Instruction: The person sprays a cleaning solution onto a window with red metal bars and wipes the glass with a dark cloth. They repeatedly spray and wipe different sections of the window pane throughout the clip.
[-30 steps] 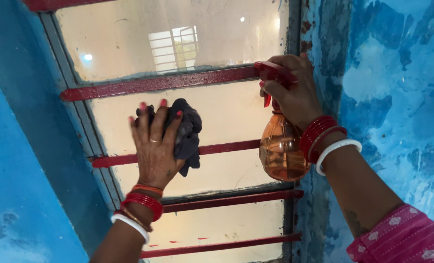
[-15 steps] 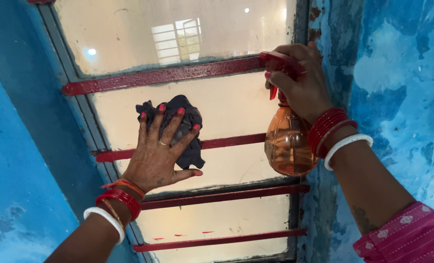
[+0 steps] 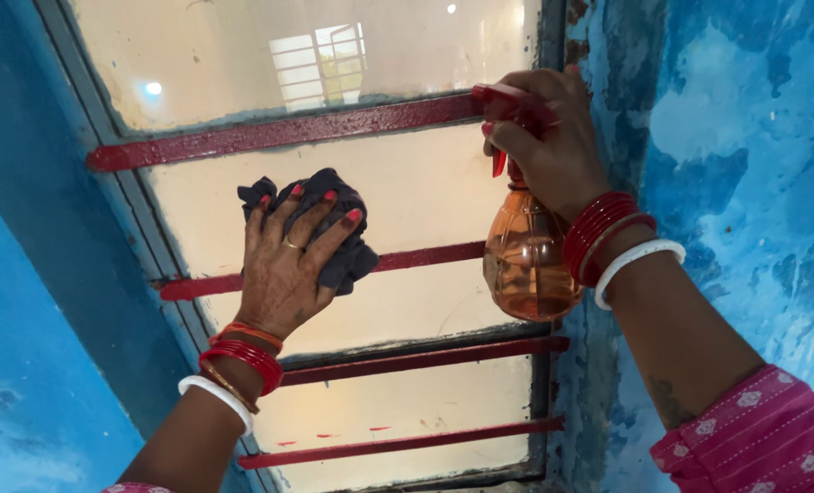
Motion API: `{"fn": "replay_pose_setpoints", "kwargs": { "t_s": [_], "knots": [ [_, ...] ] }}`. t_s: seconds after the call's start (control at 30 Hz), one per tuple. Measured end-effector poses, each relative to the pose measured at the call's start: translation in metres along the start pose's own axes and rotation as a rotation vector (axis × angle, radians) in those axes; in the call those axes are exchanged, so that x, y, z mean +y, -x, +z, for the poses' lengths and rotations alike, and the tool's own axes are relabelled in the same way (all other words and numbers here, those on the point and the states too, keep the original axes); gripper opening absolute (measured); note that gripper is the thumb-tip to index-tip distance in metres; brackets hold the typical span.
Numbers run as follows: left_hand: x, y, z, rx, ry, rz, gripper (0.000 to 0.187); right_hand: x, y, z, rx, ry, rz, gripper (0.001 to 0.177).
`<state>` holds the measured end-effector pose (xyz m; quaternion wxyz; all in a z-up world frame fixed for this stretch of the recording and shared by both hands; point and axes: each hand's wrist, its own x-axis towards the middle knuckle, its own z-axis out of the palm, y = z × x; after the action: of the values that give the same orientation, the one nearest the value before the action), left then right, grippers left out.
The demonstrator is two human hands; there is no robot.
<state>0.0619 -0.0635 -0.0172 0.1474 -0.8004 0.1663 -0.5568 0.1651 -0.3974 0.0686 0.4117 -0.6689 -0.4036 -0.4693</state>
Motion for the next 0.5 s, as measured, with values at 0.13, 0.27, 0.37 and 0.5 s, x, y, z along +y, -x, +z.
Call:
{"fn": "replay_pose_setpoints", "kwargs": {
  "t_s": [0.13, 0.27, 0.37, 0.5],
  "knots": [
    [0.011, 0.002, 0.000, 0.002, -0.004, -0.042, 0.073, -0.001, 0.000, -0.003, -0.031, 0.047, -0.039, 0.031],
    [0.019, 0.001, -0.003, 0.009, -0.005, -0.033, 0.062, -0.003, -0.001, -0.002, -0.023, 0.032, -0.043, 0.033],
    [0.015, -0.004, -0.011, -0.126, 0.005, -0.016, 0.063, -0.002, -0.001, -0.003, -0.029, 0.043, -0.037, 0.031],
    [0.014, -0.003, -0.021, -0.059, -0.030, 0.104, 0.075, 0.000, -0.001, -0.002, -0.024, 0.034, -0.037, 0.030]
  ]
}}
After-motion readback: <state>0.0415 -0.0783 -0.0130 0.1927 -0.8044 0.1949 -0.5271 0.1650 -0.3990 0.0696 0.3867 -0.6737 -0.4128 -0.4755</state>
